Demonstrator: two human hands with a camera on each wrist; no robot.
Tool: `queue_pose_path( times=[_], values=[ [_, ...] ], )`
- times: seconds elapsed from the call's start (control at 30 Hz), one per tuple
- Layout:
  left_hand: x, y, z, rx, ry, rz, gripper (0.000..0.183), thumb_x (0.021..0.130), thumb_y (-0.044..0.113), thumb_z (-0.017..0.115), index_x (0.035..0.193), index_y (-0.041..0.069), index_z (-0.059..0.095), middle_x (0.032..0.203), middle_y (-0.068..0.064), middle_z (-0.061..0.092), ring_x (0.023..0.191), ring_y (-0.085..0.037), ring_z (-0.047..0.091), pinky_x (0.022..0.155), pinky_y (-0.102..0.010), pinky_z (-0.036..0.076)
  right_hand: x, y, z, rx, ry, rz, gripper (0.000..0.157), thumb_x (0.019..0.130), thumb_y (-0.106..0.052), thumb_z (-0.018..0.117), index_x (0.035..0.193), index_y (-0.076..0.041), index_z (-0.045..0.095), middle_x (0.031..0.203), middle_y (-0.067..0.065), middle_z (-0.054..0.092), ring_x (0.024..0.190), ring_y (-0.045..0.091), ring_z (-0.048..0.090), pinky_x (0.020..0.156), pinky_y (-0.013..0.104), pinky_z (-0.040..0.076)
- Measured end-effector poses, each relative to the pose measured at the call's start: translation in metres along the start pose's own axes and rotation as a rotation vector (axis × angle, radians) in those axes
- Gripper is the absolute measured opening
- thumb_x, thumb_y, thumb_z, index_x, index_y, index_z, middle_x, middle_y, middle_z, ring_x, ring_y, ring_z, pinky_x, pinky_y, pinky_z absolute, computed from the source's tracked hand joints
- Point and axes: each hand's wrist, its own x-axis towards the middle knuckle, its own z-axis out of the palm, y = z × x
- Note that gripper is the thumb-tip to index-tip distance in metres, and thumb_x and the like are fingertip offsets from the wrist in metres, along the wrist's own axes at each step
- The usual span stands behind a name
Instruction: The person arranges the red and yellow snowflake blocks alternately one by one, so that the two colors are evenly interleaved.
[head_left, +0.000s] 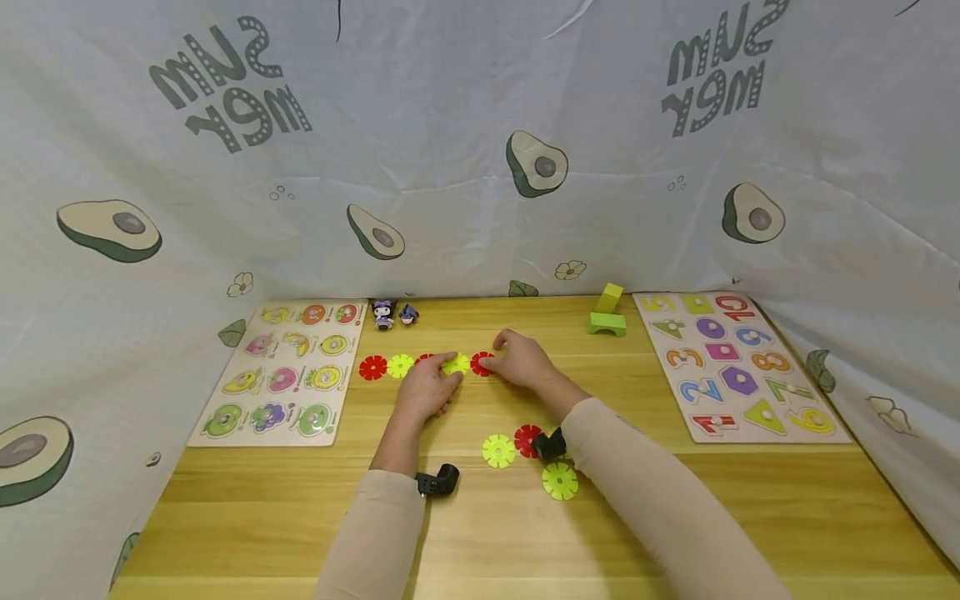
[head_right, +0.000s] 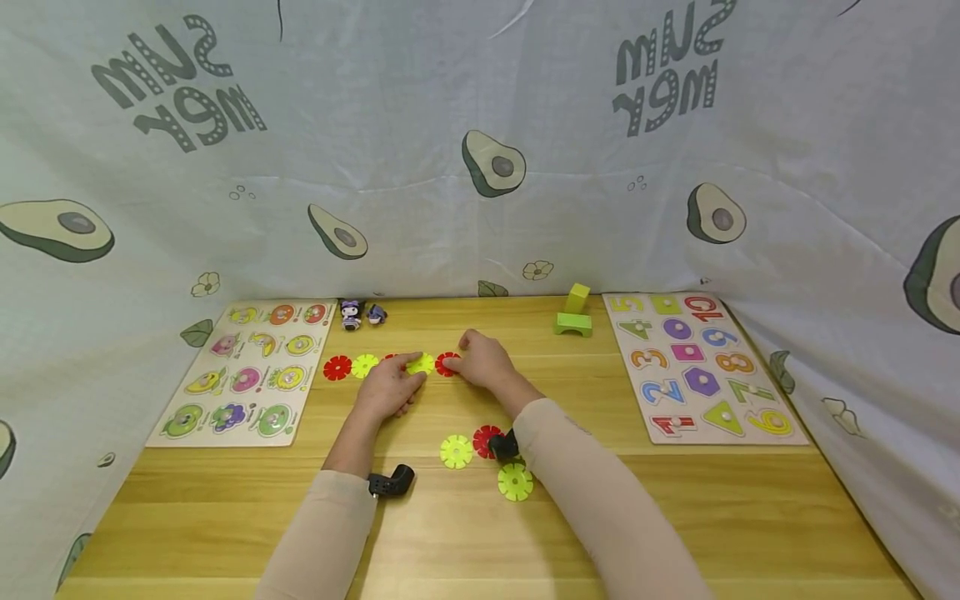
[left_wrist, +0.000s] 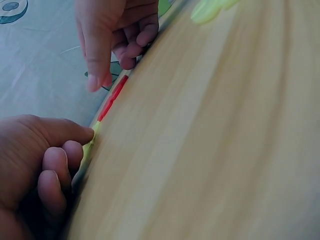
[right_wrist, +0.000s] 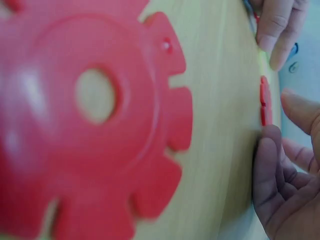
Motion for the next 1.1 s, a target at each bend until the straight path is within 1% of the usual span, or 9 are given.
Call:
queue_pose_path(
  times=[0.17, 0.33, 0.5, 0.6, 0.67, 0.77, 0.87, 0.93, 1.1],
  values=[
    [-0.002, 0.003, 0.001, 0.004, -0.015, 0.005, 0.048, 0.087, 0.035, 0.063, 0.133, 0.027, 0.051, 0.051, -0.004, 0.055, 0.037, -0.017, 0.05, 0.036, -0.029, 0.043, -0.017, 0.007, -0.007, 0.116, -0.063, -0.031, 0.043, 0.082, -0.036, 0.069, 0.115, -0.014, 0.052, 0.069, 0.005, 0.06, 0.055, 0.018, 0.052, 0.049, 0.028, 0.042],
    [-0.003, 0.008, 0.004, 0.028, -0.043, 0.054, 0.05, 0.087, 0.036, 0.063, 0.134, 0.026, 0.05, 0.05, -0.004, 0.056, 0.036, -0.019, 0.051, 0.036, -0.031, 0.042, -0.046, 0.01, -0.014, 0.113, -0.13, -0.101, 0.046, 0.081, -0.033, 0.072, 0.119, -0.015, 0.054, 0.072, 0.004, 0.056, 0.058, 0.017, 0.051, 0.051, 0.028, 0.043],
    [-0.001, 0.011, 0.011, -0.119, -0.097, 0.116, 0.048, 0.089, 0.028, 0.062, 0.134, 0.021, 0.049, 0.06, -0.007, 0.06, 0.046, -0.019, 0.057, 0.042, -0.031, 0.05, -0.077, 0.015, -0.015, 0.101, -0.186, -0.203, 0.042, 0.079, -0.03, 0.074, 0.115, -0.015, 0.059, 0.071, 0.001, 0.056, 0.056, 0.016, 0.05, 0.049, 0.029, 0.043],
    [0.002, 0.014, 0.016, -0.186, -0.125, 0.13, 0.048, 0.09, 0.027, 0.062, 0.135, 0.02, 0.048, 0.065, -0.008, 0.061, 0.05, -0.02, 0.06, 0.044, -0.032, 0.052, -0.093, 0.018, -0.013, 0.105, -0.248, -0.25, 0.041, 0.078, -0.031, 0.074, 0.114, -0.016, 0.06, 0.068, -0.001, 0.058, 0.054, 0.014, 0.051, 0.048, 0.028, 0.044],
    [0.004, 0.016, 0.019, -0.174, -0.128, 0.12, 0.048, 0.09, 0.03, 0.061, 0.135, 0.022, 0.048, 0.063, -0.007, 0.061, 0.048, -0.019, 0.059, 0.044, -0.031, 0.051, -0.102, 0.019, -0.01, 0.116, -0.301, -0.266, 0.042, 0.078, -0.03, 0.075, 0.115, -0.017, 0.061, 0.068, -0.002, 0.058, 0.054, 0.013, 0.052, 0.047, 0.028, 0.044],
    [0.005, 0.019, 0.021, -0.109, -0.12, 0.087, 0.047, 0.09, 0.033, 0.061, 0.135, 0.024, 0.048, 0.06, -0.006, 0.061, 0.044, -0.018, 0.056, 0.042, -0.03, 0.05, -0.109, 0.021, -0.006, 0.129, -0.361, -0.272, 0.043, 0.077, -0.029, 0.075, 0.116, -0.018, 0.061, 0.067, -0.003, 0.057, 0.054, 0.011, 0.051, 0.048, 0.026, 0.043],
    [0.005, 0.021, 0.022, -0.053, -0.114, 0.055, 0.046, 0.09, 0.033, 0.06, 0.134, 0.026, 0.048, 0.057, -0.004, 0.06, 0.042, -0.018, 0.054, 0.041, -0.029, 0.049, -0.113, 0.022, -0.002, 0.105, -0.368, -0.28, 0.044, 0.076, -0.028, 0.076, 0.117, -0.019, 0.061, 0.066, -0.003, 0.055, 0.053, 0.01, 0.049, 0.047, 0.025, 0.042],
    [0.004, 0.022, 0.023, -0.034, -0.114, 0.041, 0.046, 0.09, 0.033, 0.06, 0.134, 0.027, 0.048, 0.056, -0.004, 0.059, 0.041, -0.017, 0.054, 0.041, -0.028, 0.048, -0.114, 0.021, 0.0, 0.054, -0.347, -0.304, 0.045, 0.076, -0.028, 0.076, 0.118, -0.018, 0.061, 0.065, -0.005, 0.054, 0.053, 0.009, 0.049, 0.047, 0.025, 0.041],
    [0.003, 0.023, 0.023, -0.043, -0.112, 0.041, 0.044, 0.09, 0.031, 0.06, 0.133, 0.026, 0.05, 0.054, -0.004, 0.059, 0.041, -0.016, 0.053, 0.039, -0.027, 0.046, -0.117, 0.02, 0.002, -0.03, -0.31, -0.332, 0.045, 0.077, -0.028, 0.075, 0.119, -0.018, 0.061, 0.065, -0.008, 0.054, 0.054, 0.007, 0.05, 0.048, 0.024, 0.042]
  ],
)
